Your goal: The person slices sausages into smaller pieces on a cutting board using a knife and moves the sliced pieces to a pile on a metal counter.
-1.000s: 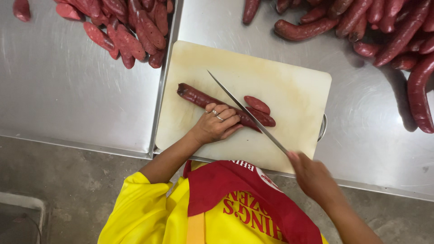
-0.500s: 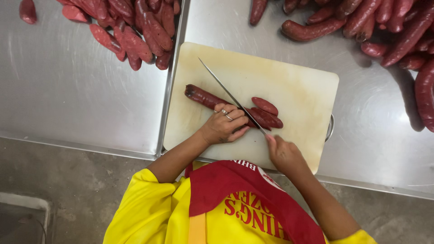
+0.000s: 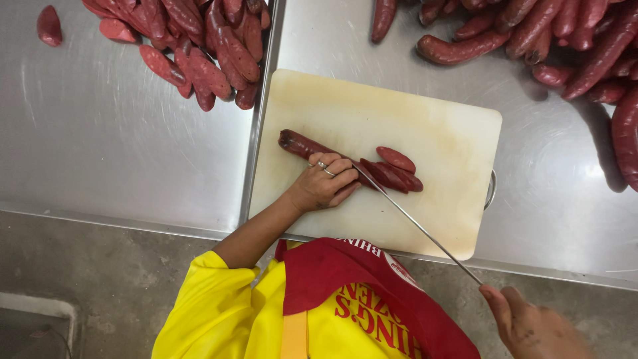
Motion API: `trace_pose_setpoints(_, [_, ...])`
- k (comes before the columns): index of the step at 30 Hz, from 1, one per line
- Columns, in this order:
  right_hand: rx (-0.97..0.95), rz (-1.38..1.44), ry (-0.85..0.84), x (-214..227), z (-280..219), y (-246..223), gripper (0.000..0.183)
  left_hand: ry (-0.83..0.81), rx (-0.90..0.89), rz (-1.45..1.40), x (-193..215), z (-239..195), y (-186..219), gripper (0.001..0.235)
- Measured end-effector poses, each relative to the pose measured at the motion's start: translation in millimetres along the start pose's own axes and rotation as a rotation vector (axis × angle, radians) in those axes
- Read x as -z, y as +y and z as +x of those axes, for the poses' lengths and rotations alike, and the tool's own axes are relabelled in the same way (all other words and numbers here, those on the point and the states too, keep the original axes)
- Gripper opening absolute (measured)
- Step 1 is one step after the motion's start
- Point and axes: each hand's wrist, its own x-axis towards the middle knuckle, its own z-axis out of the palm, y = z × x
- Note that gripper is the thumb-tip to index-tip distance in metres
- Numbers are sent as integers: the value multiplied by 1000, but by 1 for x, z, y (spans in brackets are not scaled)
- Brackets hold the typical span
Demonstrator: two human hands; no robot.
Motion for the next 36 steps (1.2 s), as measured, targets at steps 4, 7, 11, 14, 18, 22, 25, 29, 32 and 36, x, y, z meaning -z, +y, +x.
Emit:
trace_pose_setpoints(4, [223, 308, 111, -5, 58, -42, 57, 36, 36, -19, -1, -1, 0, 26])
trace_pose_setpoints(7, [540, 513, 446, -3, 105, -115, 48, 32, 41, -22, -2, 1, -1, 27])
trace_pose_setpoints(11, [543, 624, 477, 21, 118, -169, 53, 37, 3, -41, -2, 0, -6, 25])
trace_pose_setpoints(14, [519, 650, 341, 25, 113, -160, 57, 39, -21, -12, 5, -10, -7, 24])
trace_pose_setpoints(18, [812, 209, 669, 6, 85, -95, 54, 44, 21, 23, 16, -14, -14, 25])
trace_pose_setpoints(22, [241, 245, 228, -3, 26, -30, 47, 48, 12, 11, 16, -10, -16, 25])
trace_pose_setpoints(25, [-2, 42, 4, -10, 11, -25, 48, 38, 28, -5, 15, -10, -16, 24])
trace_pose_setpoints(29, [703, 33, 528, -19, 65, -74, 37, 43, 65, -45, 15, -11, -17, 25])
trace_pose_setpoints(32, [731, 162, 549, -1, 112, -162, 43, 42, 64, -43, 16, -11, -16, 26])
trace_pose_setpoints(36, [545, 639, 466, 31, 110, -203, 49, 39, 33, -48, 20, -12, -18, 27])
